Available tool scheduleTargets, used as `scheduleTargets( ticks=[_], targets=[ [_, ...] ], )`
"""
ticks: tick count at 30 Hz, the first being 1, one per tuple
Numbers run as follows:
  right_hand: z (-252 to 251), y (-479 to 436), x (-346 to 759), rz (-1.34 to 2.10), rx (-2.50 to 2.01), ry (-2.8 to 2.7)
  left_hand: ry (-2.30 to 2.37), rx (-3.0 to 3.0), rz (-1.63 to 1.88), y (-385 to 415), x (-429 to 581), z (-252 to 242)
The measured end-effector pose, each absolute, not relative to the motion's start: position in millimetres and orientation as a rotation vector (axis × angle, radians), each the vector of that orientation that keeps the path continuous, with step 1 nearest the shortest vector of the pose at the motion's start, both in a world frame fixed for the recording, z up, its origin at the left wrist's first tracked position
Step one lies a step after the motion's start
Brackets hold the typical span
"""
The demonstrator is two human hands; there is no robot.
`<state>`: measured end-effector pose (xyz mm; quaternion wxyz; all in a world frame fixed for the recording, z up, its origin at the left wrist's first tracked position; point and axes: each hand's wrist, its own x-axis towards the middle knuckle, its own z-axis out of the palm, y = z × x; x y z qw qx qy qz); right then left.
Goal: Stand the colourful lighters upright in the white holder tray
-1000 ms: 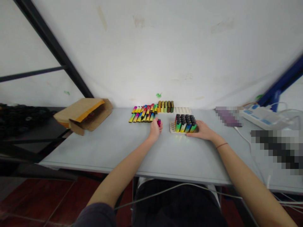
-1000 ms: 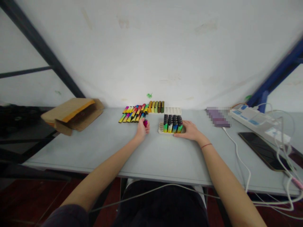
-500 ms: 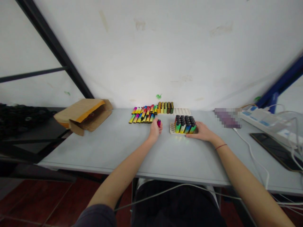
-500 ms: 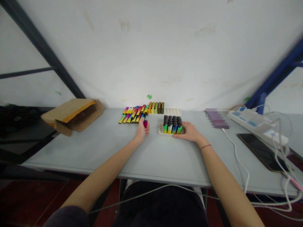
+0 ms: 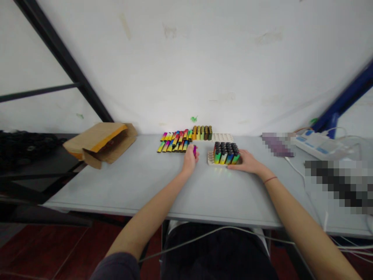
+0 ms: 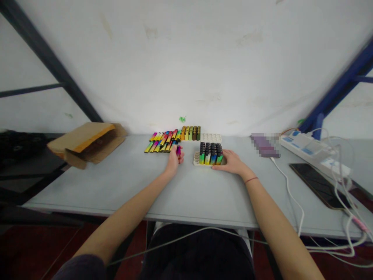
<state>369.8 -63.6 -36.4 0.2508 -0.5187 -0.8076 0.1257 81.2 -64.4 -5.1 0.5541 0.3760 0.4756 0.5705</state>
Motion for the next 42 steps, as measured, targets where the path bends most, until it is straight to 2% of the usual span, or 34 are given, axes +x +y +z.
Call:
scheduleTargets(
  ticks=[9, 18, 33, 36, 39, 42],
  targets=[
    [-37, -64, 369, 0.312, -1.419, -2.201, 1.072, 1.512, 1.523, -13, 90, -12],
    [-39, -64, 368, 0.302, -1.432, -2.193, 1.054, 1.639, 1.379, -22, 100, -28],
    [-39, -65, 370, 0.321, -1.416, -2.189, 1.09, 1.955, 1.325, -34, 92, -13],
    [-38, -65, 370, 0.326, -1.415, -2.191, 1.282, 1.933, 1.407, -25, 72, 0],
    [-38, -65, 371, 0.32, -1.427, -2.193, 1.73, 1.807, 1.487, -12, 37, 14],
    [-39, -64, 371, 0.308, -1.431, -2.189, 2.105, 1.65, 1.343, -5, 4, 19]
  ],
)
